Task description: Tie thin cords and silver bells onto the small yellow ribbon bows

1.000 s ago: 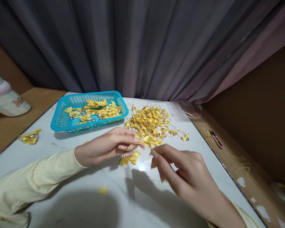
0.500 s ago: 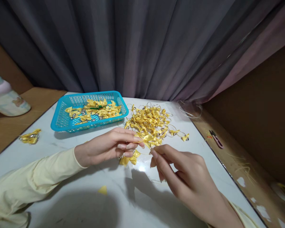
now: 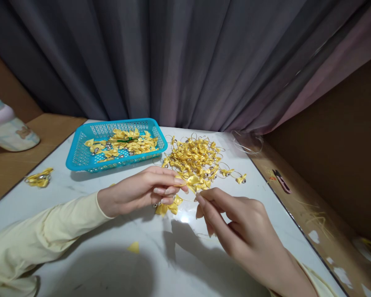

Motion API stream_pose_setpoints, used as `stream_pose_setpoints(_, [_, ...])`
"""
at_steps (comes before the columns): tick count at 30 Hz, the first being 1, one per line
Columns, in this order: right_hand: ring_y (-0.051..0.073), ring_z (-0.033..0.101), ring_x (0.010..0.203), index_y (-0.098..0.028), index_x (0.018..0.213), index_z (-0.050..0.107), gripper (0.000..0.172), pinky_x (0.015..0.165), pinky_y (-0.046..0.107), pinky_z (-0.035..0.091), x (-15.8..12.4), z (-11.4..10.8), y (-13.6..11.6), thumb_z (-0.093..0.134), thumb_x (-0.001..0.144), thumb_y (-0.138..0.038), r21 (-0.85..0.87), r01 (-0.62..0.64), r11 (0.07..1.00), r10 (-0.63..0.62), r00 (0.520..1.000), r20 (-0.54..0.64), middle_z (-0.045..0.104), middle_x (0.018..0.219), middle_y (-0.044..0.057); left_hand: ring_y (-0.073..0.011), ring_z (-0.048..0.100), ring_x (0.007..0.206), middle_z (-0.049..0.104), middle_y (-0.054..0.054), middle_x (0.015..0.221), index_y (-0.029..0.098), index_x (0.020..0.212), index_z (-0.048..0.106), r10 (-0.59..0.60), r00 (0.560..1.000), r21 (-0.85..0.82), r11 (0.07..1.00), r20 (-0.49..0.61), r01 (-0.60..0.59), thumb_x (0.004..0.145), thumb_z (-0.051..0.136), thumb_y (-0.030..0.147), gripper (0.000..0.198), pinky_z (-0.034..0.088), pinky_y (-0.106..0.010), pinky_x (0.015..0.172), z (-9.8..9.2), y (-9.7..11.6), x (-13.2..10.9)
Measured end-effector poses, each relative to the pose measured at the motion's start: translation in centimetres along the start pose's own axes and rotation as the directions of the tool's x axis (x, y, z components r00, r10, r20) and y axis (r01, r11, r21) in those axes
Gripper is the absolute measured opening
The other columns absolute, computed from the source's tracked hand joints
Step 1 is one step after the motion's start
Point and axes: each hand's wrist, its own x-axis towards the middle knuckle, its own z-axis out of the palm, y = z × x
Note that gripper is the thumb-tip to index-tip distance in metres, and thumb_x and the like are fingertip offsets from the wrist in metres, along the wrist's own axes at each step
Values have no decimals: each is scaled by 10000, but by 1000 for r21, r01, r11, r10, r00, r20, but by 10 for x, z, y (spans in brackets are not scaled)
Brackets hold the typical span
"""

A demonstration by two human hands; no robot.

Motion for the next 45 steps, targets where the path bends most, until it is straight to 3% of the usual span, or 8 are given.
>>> stream_pose_setpoints(10, [66, 432, 398, -156, 671, 500, 248, 419, 196, 309, -1, 3, 0, 385, 890, -138, 29, -45, 999, 44, 999, 31, 506, 498, -24, -20, 271, 459, 415, 49, 558, 102, 679, 610, 21, 999, 128, 992, -32, -17, 771, 653, 184, 131, 328, -141, 482, -2, -5, 1])
stream_pose_setpoints(22, [90, 340, 423, -162, 705, 428, 206, 438, 229, 258, -4, 37, 8, 354, 852, -37, -330, 177, 927, -249, 949, -191, 433, 508, -27, -30, 240, 459, 314, 53, 500, 61, 609, 620, 42, 997, -165, 985, -68, -53, 762, 574, 27, 163, 318, -116, 423, 1, -10, 8])
stream_pose_setpoints(28, [129, 298, 457, -158, 685, 438, 235, 456, 289, 210, 0, 57, 17, 357, 810, 24, -587, 269, 764, -453, 871, -190, 395, 518, -2, -11, 224, 438, 311, 52, 535, 37, 636, 611, 6, 999, -410, 912, -37, -21, 802, 488, -4, 211, 303, -113, 416, -1, -13, 9])
stream_pose_setpoints(32, [135, 301, 455, -162, 672, 441, 251, 454, 296, 217, 1, 58, 19, 348, 815, 22, -606, 268, 749, -445, 881, -160, 380, 508, -2, -13, 238, 441, 305, 54, 545, 50, 640, 597, 19, 1000, -415, 910, -24, -27, 806, 489, 8, 202, 294, -115, 419, -3, -15, 9])
stream_pose_setpoints(35, [135, 318, 455, -161, 674, 450, 252, 450, 292, 232, 3, 55, 20, 342, 809, 23, -573, 266, 775, -429, 888, -167, 406, 518, 6, -17, 222, 438, 290, 66, 529, 65, 647, 585, 44, 998, -292, 955, -46, -56, 794, 525, 39, 162, 280, -119, 422, -4, -14, 10])
stream_pose_setpoints(38, [112, 325, 439, -159, 694, 446, 228, 441, 260, 263, 4, 48, 20, 344, 834, -12, -453, 210, 867, -328, 923, -200, 414, 515, -15, -34, 317, 477, 368, 53, 531, 94, 672, 588, 148, 986, 64, 988, -81, -143, 807, 584, 145, 145, 316, -143, 478, -7, -12, 10])
stream_pose_setpoints(42, [85, 328, 426, -162, 733, 439, 183, 450, 215, 284, 4, 37, 18, 365, 866, -62, -334, 146, 931, -227, 948, -221, 423, 511, -40, -73, 421, 573, 490, 26, 595, 124, 761, 630, 349, 936, 632, 736, -48, -242, 841, 576, 317, 216, 325, -190, 544, -9, -6, 9])
stream_pose_setpoints(45, [84, 338, 425, -163, 755, 449, 163, 451, 206, 284, 4, 32, 17, 372, 861, -66, -316, 149, 937, -228, 946, -230, 435, 515, -38, -89, 425, 580, 489, 26, 595, 138, 709, 613, 414, 910, 753, 608, -30, -251, 852, 542, 357, 271, 312, -217, 543, -9, -3, 7])
